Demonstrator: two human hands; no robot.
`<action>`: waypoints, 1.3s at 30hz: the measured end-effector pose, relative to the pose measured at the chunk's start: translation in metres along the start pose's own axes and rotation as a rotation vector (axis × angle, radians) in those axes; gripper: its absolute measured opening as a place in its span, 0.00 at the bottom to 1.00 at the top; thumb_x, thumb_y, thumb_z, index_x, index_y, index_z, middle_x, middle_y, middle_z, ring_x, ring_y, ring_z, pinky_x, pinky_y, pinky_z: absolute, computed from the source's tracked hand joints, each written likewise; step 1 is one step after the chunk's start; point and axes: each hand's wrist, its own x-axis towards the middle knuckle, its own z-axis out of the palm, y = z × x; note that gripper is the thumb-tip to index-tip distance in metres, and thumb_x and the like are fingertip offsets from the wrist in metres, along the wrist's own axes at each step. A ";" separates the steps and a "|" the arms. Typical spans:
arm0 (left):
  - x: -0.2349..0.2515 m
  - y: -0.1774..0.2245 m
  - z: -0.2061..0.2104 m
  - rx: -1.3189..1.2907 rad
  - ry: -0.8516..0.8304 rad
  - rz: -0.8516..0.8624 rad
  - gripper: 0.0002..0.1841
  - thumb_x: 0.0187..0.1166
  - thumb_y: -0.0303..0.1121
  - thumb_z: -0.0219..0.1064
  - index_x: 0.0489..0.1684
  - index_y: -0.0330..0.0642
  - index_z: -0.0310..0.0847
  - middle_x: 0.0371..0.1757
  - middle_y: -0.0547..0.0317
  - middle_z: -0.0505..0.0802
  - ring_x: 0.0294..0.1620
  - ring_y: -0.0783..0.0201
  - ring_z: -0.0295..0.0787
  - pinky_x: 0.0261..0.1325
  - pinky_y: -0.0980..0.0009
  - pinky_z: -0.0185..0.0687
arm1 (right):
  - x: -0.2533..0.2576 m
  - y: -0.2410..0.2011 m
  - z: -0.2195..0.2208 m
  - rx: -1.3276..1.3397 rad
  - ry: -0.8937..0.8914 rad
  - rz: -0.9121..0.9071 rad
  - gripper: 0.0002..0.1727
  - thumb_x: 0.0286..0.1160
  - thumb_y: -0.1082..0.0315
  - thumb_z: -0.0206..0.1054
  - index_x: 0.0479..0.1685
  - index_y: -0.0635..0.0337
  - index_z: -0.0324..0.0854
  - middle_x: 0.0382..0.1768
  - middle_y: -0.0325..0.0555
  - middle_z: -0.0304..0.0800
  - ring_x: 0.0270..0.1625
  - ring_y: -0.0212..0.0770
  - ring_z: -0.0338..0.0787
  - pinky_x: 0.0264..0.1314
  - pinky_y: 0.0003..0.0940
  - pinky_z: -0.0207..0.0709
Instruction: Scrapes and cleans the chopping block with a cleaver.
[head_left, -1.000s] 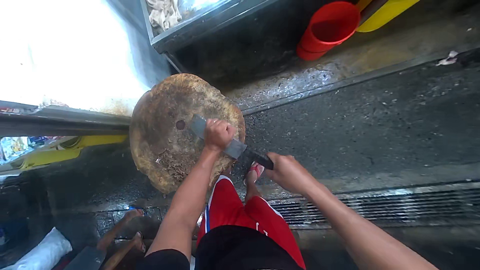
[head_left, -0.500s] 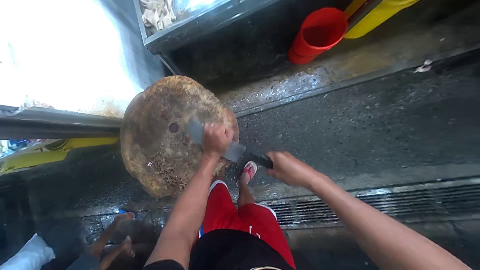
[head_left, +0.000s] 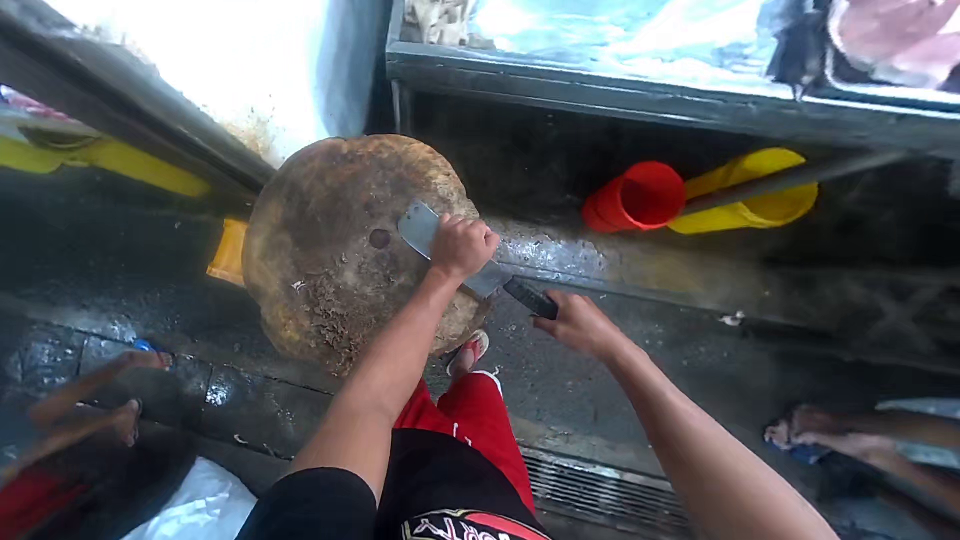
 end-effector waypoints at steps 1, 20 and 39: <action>0.006 0.000 0.001 -0.004 0.000 -0.016 0.18 0.76 0.42 0.63 0.15 0.46 0.83 0.23 0.60 0.92 0.33 0.60 0.91 0.50 0.57 0.78 | 0.004 -0.002 -0.009 -0.022 -0.006 0.006 0.23 0.76 0.50 0.75 0.53 0.63 0.84 0.38 0.56 0.89 0.43 0.55 0.90 0.52 0.63 0.81; 0.003 0.017 0.010 0.149 0.162 -0.357 0.19 0.77 0.40 0.62 0.12 0.43 0.80 0.21 0.56 0.90 0.31 0.57 0.90 0.51 0.54 0.80 | 0.061 0.010 -0.086 -0.288 -0.210 -0.255 0.11 0.72 0.64 0.71 0.48 0.60 0.82 0.34 0.55 0.88 0.40 0.57 0.90 0.44 0.63 0.81; 0.000 0.019 0.012 0.125 0.105 -0.291 0.17 0.76 0.38 0.64 0.14 0.42 0.84 0.23 0.56 0.92 0.33 0.57 0.92 0.54 0.54 0.81 | 0.050 0.026 -0.063 -0.167 -0.234 -0.192 0.14 0.72 0.62 0.71 0.50 0.60 0.82 0.35 0.53 0.88 0.40 0.53 0.90 0.45 0.60 0.81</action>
